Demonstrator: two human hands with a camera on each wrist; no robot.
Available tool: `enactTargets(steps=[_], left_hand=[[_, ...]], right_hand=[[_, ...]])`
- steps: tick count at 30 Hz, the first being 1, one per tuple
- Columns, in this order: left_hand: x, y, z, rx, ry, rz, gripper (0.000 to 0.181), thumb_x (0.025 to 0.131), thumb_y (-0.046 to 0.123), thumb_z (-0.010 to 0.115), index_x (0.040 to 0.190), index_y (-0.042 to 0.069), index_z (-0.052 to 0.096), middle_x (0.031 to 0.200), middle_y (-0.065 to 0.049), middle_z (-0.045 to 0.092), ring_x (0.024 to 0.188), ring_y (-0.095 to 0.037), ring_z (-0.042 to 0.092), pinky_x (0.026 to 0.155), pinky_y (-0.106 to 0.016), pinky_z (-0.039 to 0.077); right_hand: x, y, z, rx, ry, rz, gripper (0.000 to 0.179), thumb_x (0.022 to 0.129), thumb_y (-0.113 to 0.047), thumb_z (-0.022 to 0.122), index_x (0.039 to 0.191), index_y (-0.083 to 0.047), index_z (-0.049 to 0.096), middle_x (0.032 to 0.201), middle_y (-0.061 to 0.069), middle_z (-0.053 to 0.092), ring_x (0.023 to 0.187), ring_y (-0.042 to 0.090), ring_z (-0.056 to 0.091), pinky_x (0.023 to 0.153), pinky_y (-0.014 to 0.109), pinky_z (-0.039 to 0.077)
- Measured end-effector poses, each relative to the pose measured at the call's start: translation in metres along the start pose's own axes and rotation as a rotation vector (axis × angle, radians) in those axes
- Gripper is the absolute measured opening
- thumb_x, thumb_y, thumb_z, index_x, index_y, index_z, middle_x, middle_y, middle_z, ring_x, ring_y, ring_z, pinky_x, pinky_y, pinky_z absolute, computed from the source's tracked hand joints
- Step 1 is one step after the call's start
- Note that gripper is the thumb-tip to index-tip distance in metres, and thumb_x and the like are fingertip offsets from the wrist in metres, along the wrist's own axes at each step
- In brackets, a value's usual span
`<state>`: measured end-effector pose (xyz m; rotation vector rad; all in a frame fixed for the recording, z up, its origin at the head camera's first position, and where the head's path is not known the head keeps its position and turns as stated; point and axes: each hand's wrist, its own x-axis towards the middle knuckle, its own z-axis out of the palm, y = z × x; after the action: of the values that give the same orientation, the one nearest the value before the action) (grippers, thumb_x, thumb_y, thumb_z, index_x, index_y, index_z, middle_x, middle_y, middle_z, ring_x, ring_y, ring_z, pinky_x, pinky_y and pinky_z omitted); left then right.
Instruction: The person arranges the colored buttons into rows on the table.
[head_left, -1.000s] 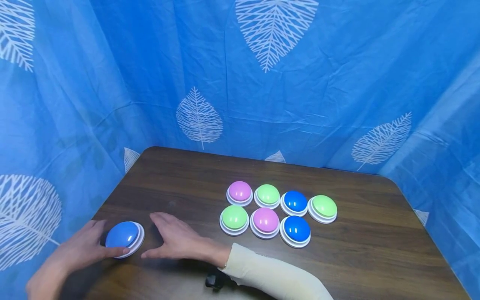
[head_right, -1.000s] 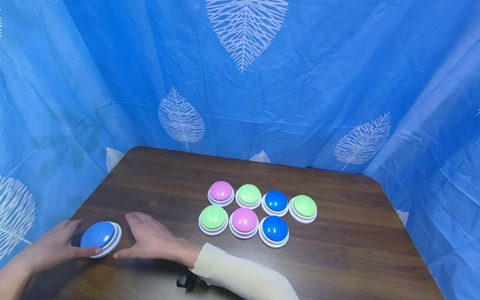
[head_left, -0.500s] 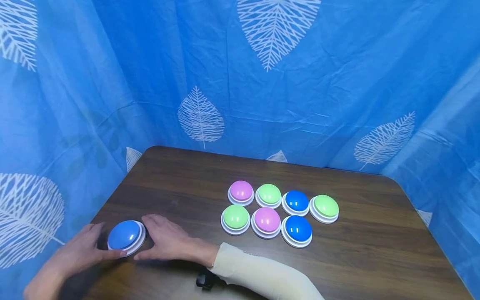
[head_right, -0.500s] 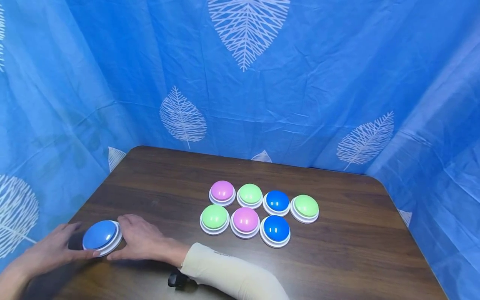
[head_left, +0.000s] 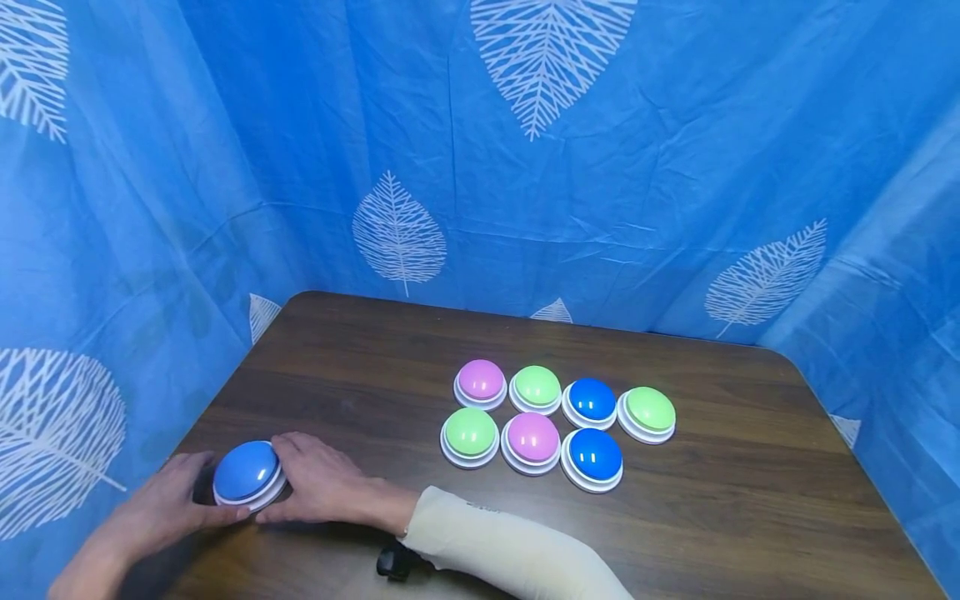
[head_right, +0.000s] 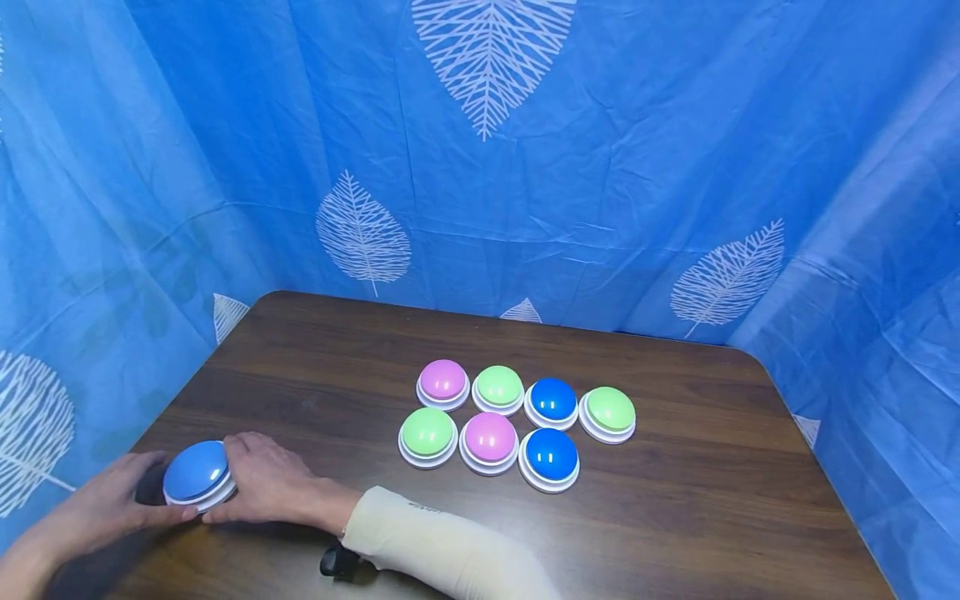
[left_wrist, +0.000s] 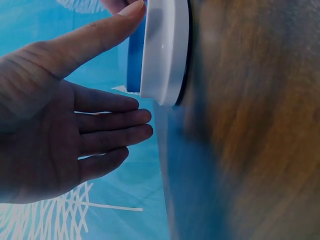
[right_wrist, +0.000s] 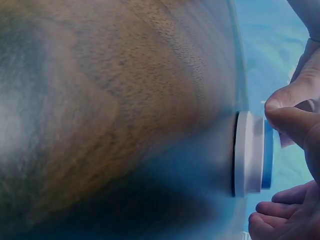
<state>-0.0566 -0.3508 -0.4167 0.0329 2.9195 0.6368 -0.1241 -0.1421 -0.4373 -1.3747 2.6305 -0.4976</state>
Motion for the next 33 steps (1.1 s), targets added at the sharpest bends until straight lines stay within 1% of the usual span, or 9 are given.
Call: enactTargets(steps=[3, 7, 14, 18, 20, 22, 25, 28, 33], left_hand=[[0.001, 0.000, 0.001, -0.037, 0.012, 0.039, 0.072, 0.075, 0.036, 0.086, 0.115, -0.018, 0.057, 0.105, -0.021, 0.064, 0.100, -0.043, 0.060, 0.081, -0.059, 0.048], [0.002, -0.001, 0.001, -0.061, -0.003, 0.049, 0.071, 0.076, 0.033, 0.085, 0.117, -0.017, 0.057, 0.106, -0.021, 0.064, 0.101, -0.042, 0.060, 0.082, -0.059, 0.048], [0.006, -0.001, 0.000, -0.062, -0.059, -0.015, 0.078, 0.079, 0.037, 0.083, 0.120, -0.021, 0.051, 0.108, -0.026, 0.061, 0.102, -0.045, 0.058, 0.082, -0.059, 0.048], [0.007, -0.001, 0.002, -0.062, -0.042, -0.009, 0.075, 0.078, 0.036, 0.085, 0.117, -0.020, 0.052, 0.105, -0.023, 0.062, 0.099, -0.040, 0.059, 0.080, -0.057, 0.050], [0.007, -0.003, 0.004, -0.064, -0.018, 0.020, 0.072, 0.076, 0.033, 0.086, 0.115, -0.019, 0.055, 0.103, -0.019, 0.063, 0.096, -0.037, 0.060, 0.078, -0.054, 0.051], [0.008, -0.005, 0.006, -0.064, -0.016, 0.030, 0.070, 0.076, 0.032, 0.086, 0.115, -0.018, 0.055, 0.103, -0.019, 0.063, 0.096, -0.037, 0.060, 0.078, -0.054, 0.050], [0.008, -0.008, 0.009, -0.067, -0.016, 0.032, 0.072, 0.076, 0.032, 0.085, 0.116, -0.019, 0.054, 0.105, -0.021, 0.062, 0.097, -0.039, 0.059, 0.080, -0.056, 0.050], [0.007, -0.009, 0.012, -0.062, -0.021, 0.014, 0.076, 0.077, 0.034, 0.085, 0.118, -0.021, 0.052, 0.107, -0.025, 0.061, 0.100, -0.042, 0.058, 0.082, -0.060, 0.048], [0.006, -0.010, 0.014, -0.046, -0.018, 0.014, 0.079, 0.076, 0.033, 0.086, 0.119, -0.022, 0.050, 0.107, -0.027, 0.059, 0.100, -0.045, 0.057, 0.081, -0.060, 0.048]], right_hand=[[0.002, 0.001, 0.002, 0.008, 0.003, 0.001, 0.086, 0.081, -0.059, 0.075, 0.147, -0.014, 0.042, 0.143, -0.005, 0.047, 0.129, 0.002, 0.043, 0.101, 0.015, 0.037], [0.004, 0.003, 0.004, 0.026, -0.001, 0.012, 0.082, 0.081, -0.058, 0.075, 0.144, -0.015, 0.045, 0.140, -0.006, 0.049, 0.126, 0.000, 0.045, 0.099, 0.013, 0.038], [0.007, 0.004, 0.008, 0.049, -0.028, 0.028, 0.078, 0.082, -0.056, 0.075, 0.143, -0.018, 0.045, 0.140, -0.008, 0.049, 0.125, 0.000, 0.045, 0.098, 0.014, 0.038], [0.008, 0.003, 0.011, 0.050, -0.051, 0.039, 0.079, 0.083, -0.056, 0.074, 0.145, -0.017, 0.044, 0.142, -0.008, 0.047, 0.127, 0.000, 0.044, 0.099, 0.014, 0.038], [0.009, 0.003, 0.012, 0.046, -0.047, 0.043, 0.078, 0.083, -0.056, 0.074, 0.144, -0.017, 0.044, 0.141, -0.008, 0.048, 0.126, 0.000, 0.044, 0.098, 0.014, 0.039], [0.010, 0.003, 0.013, 0.043, -0.037, 0.041, 0.077, 0.083, -0.056, 0.074, 0.143, -0.017, 0.045, 0.140, -0.007, 0.048, 0.124, 0.000, 0.045, 0.097, 0.013, 0.039], [0.011, 0.003, 0.015, 0.032, -0.025, 0.042, 0.077, 0.083, -0.056, 0.074, 0.142, -0.017, 0.046, 0.139, -0.007, 0.049, 0.124, 0.000, 0.046, 0.096, 0.013, 0.039], [0.012, 0.004, 0.017, 0.025, -0.014, 0.044, 0.075, 0.083, -0.057, 0.074, 0.141, -0.017, 0.047, 0.138, -0.007, 0.049, 0.124, 0.000, 0.046, 0.097, 0.013, 0.039], [0.012, 0.004, 0.020, 0.009, 0.017, 0.051, 0.072, 0.082, -0.059, 0.072, 0.138, -0.020, 0.050, 0.135, -0.010, 0.051, 0.120, -0.002, 0.047, 0.094, 0.012, 0.040]])
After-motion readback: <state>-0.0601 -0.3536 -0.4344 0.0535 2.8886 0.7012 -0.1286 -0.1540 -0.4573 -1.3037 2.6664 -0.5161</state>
